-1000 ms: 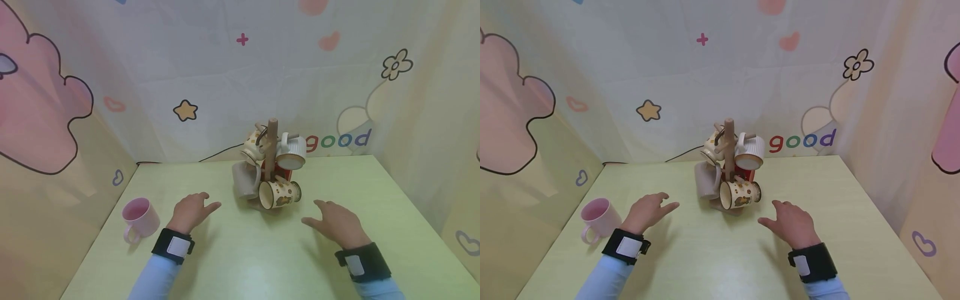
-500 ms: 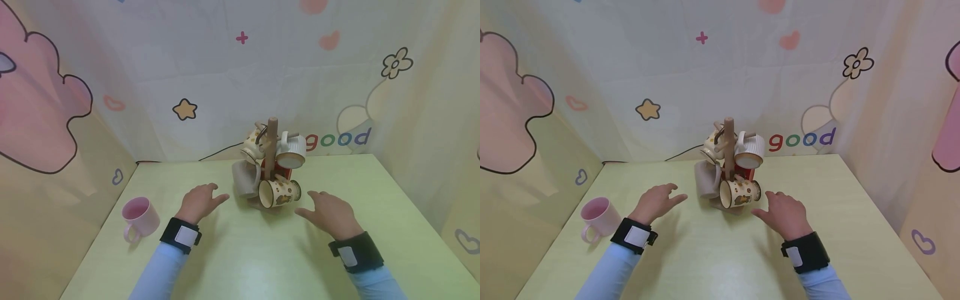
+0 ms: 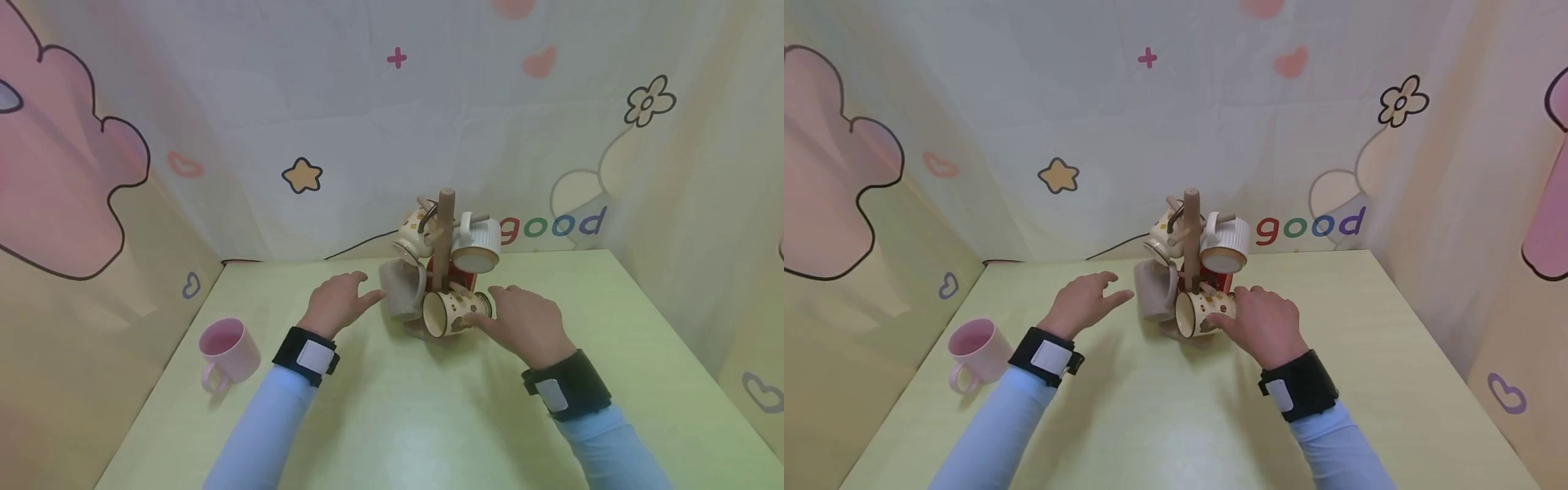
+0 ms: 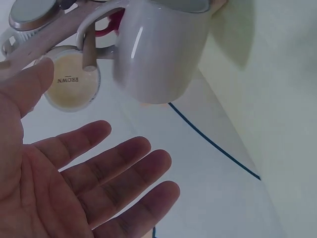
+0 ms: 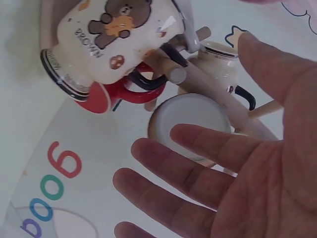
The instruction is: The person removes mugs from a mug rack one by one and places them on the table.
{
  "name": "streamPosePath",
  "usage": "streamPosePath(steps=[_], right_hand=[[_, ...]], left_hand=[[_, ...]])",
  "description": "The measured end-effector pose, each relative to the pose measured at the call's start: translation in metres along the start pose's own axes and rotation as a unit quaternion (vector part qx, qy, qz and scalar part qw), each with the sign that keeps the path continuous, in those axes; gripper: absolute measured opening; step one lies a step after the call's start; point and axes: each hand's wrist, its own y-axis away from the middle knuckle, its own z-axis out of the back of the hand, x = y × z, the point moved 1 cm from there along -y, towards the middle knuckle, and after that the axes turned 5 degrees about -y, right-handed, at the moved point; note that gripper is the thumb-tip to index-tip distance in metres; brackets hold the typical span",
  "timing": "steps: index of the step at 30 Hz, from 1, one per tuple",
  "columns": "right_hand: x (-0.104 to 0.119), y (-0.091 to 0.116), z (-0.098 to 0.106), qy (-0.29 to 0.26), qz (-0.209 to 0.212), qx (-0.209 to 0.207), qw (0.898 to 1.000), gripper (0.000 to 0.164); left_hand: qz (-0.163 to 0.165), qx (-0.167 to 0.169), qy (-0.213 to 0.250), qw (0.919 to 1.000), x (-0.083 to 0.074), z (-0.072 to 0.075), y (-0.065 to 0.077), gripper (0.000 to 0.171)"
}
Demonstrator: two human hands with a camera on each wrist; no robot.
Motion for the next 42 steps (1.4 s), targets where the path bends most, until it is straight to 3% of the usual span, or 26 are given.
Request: streamPosePath(steps=[11, 17, 25, 34, 42], right_hand=[[0.023, -0.017, 0.017, 0.007, 0.029, -0.064, 0.997, 0.051], [0.040, -0.028, 0.028, 0.002, 0.046, -0.077, 0.996, 0.043], [0.064, -0.046, 0.039, 0.036, 0.040, -0.106, 0.993, 0.060], [0.083, -0.064, 0.045, 0.102, 0.043, -0.152, 0.982, 0.069], [0.092, -0.072, 0.041, 0.142, 0.021, -0.113, 0.983, 0.062]], left_hand=[[-0.015, -0.017, -0.006, 0.9997, -0.018, 0.025, -0.031, 0.064], [-0.018, -0.019, -0.006, 0.9996, -0.030, 0.038, -0.050, 0.064], [-0.023, -0.032, -0.011, 0.9992, -0.041, 0.052, -0.072, 0.060], [-0.055, -0.036, -0.026, 0.9975, -0.061, 0.063, -0.096, 0.054], [-0.089, -0.035, -0.038, 0.9947, -0.071, 0.070, -0.111, 0.046]])
